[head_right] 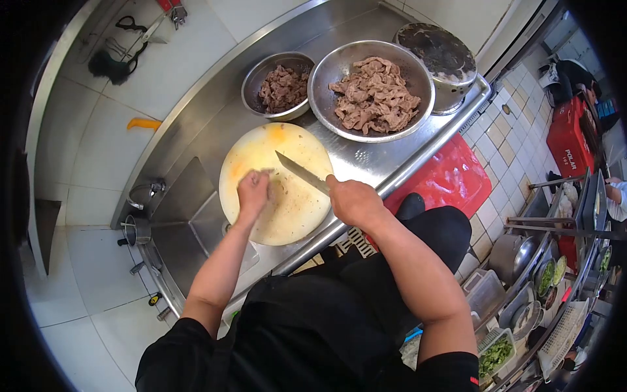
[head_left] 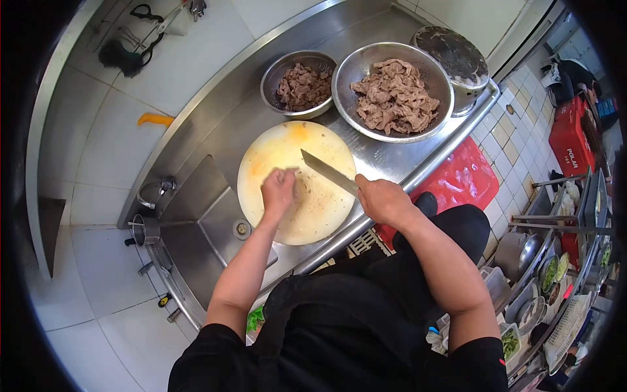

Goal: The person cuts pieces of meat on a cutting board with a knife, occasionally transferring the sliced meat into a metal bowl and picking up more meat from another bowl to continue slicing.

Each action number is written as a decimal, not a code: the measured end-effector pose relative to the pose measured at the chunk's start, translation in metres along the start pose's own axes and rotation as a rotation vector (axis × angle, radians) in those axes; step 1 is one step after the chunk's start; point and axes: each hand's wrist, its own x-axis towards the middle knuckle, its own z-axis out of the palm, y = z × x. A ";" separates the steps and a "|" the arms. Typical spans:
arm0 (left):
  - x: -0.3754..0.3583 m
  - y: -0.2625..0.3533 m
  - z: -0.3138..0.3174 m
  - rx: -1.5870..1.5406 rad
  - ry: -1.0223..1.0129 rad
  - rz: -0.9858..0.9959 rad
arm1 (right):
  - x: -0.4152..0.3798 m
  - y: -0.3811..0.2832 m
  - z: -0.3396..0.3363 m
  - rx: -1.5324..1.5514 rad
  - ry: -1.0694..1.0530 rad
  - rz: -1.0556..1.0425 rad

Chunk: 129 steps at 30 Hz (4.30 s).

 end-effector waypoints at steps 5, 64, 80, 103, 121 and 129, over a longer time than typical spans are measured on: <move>0.109 0.090 -0.003 -0.338 0.056 0.037 | 0.007 0.005 0.001 -0.018 -0.059 -0.031; 0.191 0.184 0.124 -0.745 -0.571 -0.246 | 0.000 0.014 -0.010 0.037 -0.164 -0.034; 0.130 0.172 0.172 0.637 -0.411 0.469 | 0.000 0.008 -0.008 0.026 -0.174 -0.010; 0.105 0.196 -0.003 -0.280 -0.474 0.230 | 0.015 0.015 -0.014 0.014 -0.149 -0.024; -0.088 -0.039 -0.073 0.422 -0.661 0.898 | 0.008 0.014 -0.002 -0.052 -0.008 0.003; -0.093 -0.026 -0.044 0.256 -0.268 0.198 | 0.007 0.004 0.005 -0.054 0.052 -0.009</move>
